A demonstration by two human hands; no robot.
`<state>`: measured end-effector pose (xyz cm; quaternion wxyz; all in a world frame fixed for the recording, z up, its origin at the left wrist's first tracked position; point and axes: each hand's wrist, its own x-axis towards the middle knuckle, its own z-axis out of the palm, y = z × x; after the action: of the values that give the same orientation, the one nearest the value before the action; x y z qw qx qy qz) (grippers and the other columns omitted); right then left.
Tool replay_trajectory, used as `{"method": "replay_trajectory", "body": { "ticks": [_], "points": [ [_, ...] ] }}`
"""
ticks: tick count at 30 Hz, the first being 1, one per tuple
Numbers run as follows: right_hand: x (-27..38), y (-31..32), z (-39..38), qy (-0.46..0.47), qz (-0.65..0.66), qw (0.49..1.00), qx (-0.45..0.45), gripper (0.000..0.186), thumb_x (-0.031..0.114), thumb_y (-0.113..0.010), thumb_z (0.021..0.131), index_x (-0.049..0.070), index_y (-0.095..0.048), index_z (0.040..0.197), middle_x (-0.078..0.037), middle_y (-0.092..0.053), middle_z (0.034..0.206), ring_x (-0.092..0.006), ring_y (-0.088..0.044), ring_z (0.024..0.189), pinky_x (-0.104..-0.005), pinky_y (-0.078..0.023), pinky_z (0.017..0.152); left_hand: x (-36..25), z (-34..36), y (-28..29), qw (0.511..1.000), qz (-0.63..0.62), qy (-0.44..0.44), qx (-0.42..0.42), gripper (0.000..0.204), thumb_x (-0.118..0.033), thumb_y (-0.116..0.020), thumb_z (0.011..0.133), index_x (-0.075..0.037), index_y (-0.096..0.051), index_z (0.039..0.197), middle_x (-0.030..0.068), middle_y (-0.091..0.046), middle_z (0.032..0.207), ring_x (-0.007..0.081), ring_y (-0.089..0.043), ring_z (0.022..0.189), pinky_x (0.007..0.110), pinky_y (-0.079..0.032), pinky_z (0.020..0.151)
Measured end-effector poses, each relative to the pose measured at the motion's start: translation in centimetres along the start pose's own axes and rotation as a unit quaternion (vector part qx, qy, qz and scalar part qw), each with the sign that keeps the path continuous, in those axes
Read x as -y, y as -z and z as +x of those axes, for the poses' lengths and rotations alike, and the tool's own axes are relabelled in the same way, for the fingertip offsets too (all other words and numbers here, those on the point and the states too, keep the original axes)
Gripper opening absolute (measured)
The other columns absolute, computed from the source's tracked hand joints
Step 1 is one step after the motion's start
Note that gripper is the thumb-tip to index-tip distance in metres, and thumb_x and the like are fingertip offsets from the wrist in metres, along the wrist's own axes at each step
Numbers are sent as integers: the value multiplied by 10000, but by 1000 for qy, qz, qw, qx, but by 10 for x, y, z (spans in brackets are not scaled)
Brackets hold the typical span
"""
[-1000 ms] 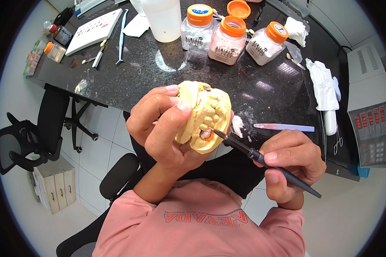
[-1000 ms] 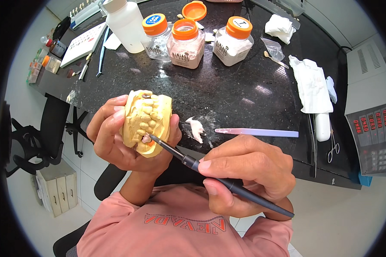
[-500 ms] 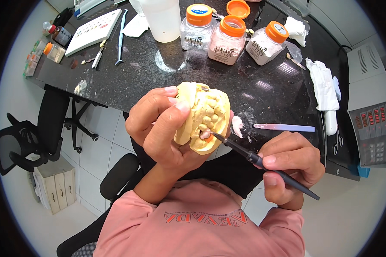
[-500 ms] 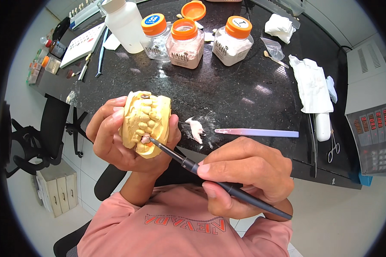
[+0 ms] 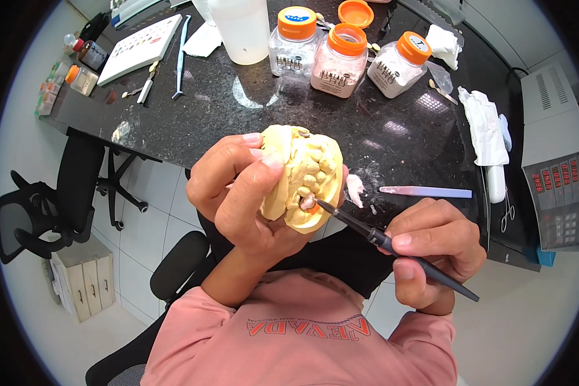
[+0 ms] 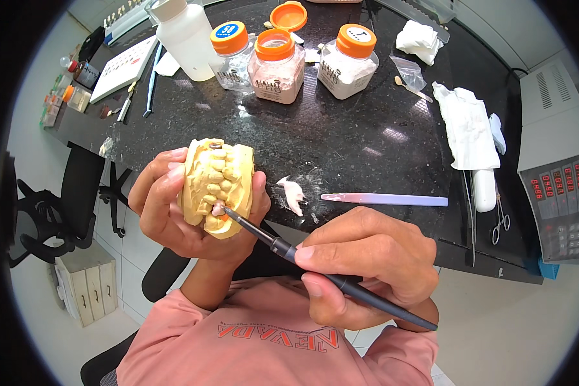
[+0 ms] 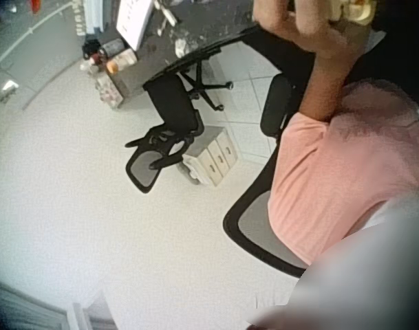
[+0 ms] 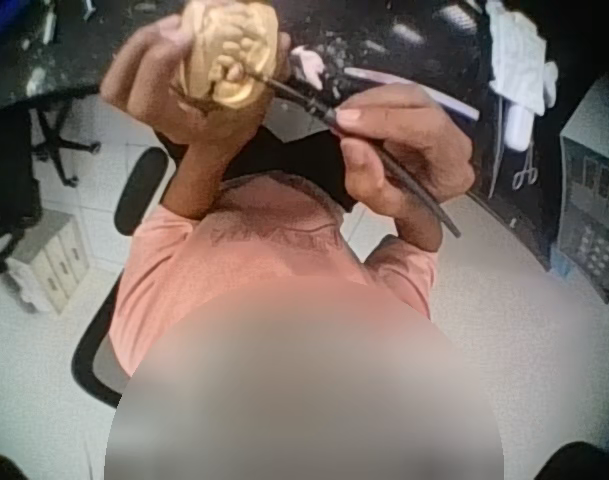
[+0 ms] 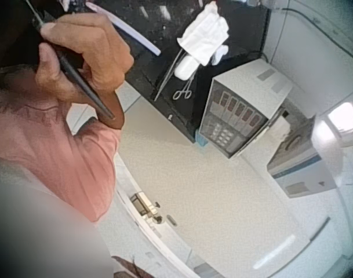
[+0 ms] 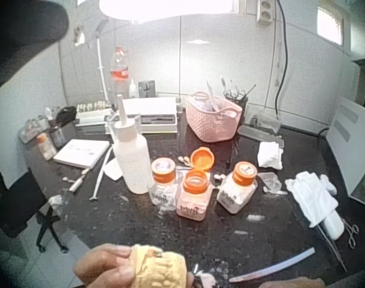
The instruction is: Applying pink porcelain material to a dental model using a brush.
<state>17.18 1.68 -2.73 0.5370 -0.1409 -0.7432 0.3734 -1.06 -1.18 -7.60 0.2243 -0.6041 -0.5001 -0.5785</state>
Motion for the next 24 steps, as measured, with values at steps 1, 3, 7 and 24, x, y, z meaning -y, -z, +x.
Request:
{"method": "replay_trajectory", "body": {
  "ticks": [1,3,7,24],
  "points": [
    [0,-1,0,0,-1,1000,0,212,-38,-714,646,-30,-668,853,-153,-664,687,-145,-622,523,-217,-481,449,0,0,0,1000,0,0,0,746,-191,-885,661,-61,-384,1197,136,-413,1117,242,-536,985,331,-525,807],
    [0,-2,-1,1,-2,1000,-2,204,-35,-716,652,-27,-667,850,-153,-663,687,-153,-624,523,-220,-485,452,0,-1,-1,1000,-9,4,-9,748,-190,-888,656,-61,-388,1197,136,-413,1119,242,-536,986,331,-521,811],
    [1,-1,-3,1,-5,1000,-17,195,-26,-720,660,-26,-668,848,-152,-664,689,-158,-627,527,-222,-486,452,0,-2,-1,1000,-11,4,-11,752,-187,-891,652,-61,-392,1200,135,-414,1121,241,-534,995,335,-516,823],
    [6,4,-9,46,39,994,-90,197,8,-736,737,-38,-659,912,-166,-667,748,-184,-650,582,-242,-503,491,-3,0,1,1000,17,13,3,721,-114,-866,669,-36,-393,1207,159,-432,1144,287,-546,1015,372,-551,848]
  ]
}}
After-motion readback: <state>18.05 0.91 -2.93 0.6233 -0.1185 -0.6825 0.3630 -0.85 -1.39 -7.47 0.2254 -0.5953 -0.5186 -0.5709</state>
